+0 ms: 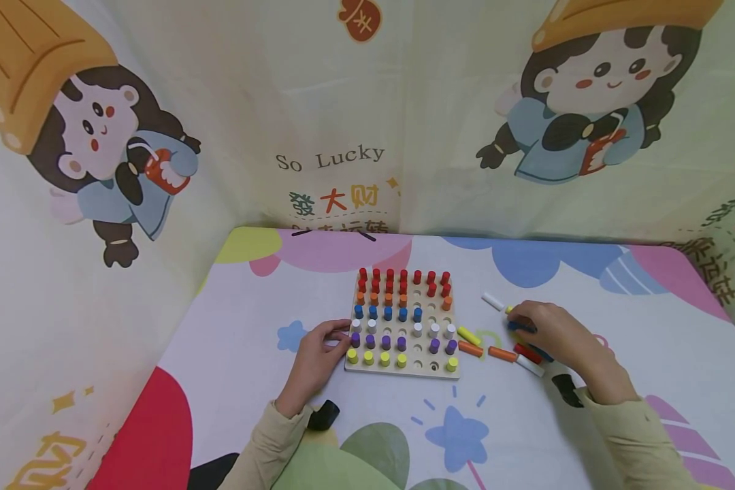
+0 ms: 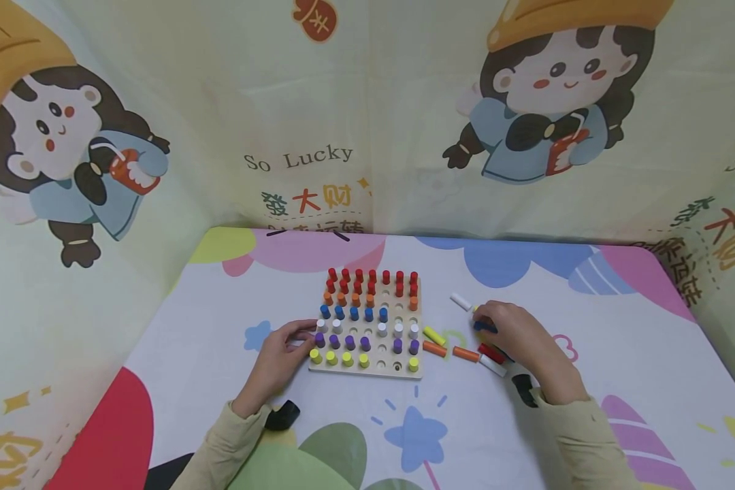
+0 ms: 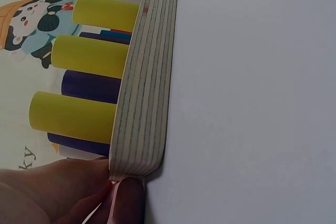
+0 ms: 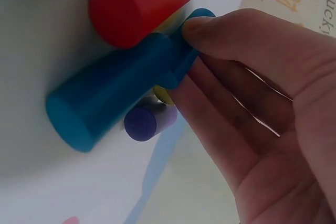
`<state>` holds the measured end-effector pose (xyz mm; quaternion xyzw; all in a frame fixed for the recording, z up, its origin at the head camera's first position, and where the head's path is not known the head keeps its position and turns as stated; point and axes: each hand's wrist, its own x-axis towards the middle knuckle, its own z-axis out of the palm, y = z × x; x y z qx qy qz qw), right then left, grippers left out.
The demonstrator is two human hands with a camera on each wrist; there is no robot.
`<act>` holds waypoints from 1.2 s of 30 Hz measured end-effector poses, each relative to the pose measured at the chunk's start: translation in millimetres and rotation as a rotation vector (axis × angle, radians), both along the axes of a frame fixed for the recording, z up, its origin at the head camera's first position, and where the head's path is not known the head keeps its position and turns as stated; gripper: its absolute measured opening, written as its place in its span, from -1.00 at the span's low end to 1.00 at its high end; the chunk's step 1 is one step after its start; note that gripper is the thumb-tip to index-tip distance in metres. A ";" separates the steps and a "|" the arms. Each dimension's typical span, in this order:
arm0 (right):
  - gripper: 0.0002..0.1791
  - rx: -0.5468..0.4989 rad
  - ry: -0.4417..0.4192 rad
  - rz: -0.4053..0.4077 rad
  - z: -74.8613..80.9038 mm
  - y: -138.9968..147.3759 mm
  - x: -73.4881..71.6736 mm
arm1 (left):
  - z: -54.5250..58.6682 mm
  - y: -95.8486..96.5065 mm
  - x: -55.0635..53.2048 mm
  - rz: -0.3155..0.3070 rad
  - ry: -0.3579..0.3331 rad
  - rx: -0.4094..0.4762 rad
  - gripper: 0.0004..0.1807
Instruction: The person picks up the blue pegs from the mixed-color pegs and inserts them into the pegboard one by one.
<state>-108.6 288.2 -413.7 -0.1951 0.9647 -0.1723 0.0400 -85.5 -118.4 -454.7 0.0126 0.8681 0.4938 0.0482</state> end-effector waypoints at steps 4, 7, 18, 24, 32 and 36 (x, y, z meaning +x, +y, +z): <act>-0.75 -0.007 0.018 -0.001 2.3 -3.1 0.6 | -0.1 -0.3 0.0 -0.001 0.002 -0.001 -0.62; -0.75 -0.014 0.032 -0.001 4.5 -5.1 0.6 | -0.5 -0.7 -0.1 -0.001 0.003 -0.002 -0.62; -0.68 -0.024 0.013 0.001 8.8 -16.0 -0.9 | -0.6 -0.3 0.0 0.001 0.027 -0.001 -0.62; -0.68 -0.032 0.039 0.019 10.6 -22.4 -1.2 | -1.1 -0.5 -0.3 -0.006 0.024 0.007 -0.62; -0.69 -0.061 0.016 0.018 12.0 -31.5 -2.7 | -1.8 -0.8 0.0 -0.005 0.022 -0.001 -0.63; -0.71 -0.085 0.014 0.021 12.6 -36.3 -3.0 | -2.6 -1.0 -0.4 -0.007 0.024 -0.007 -0.63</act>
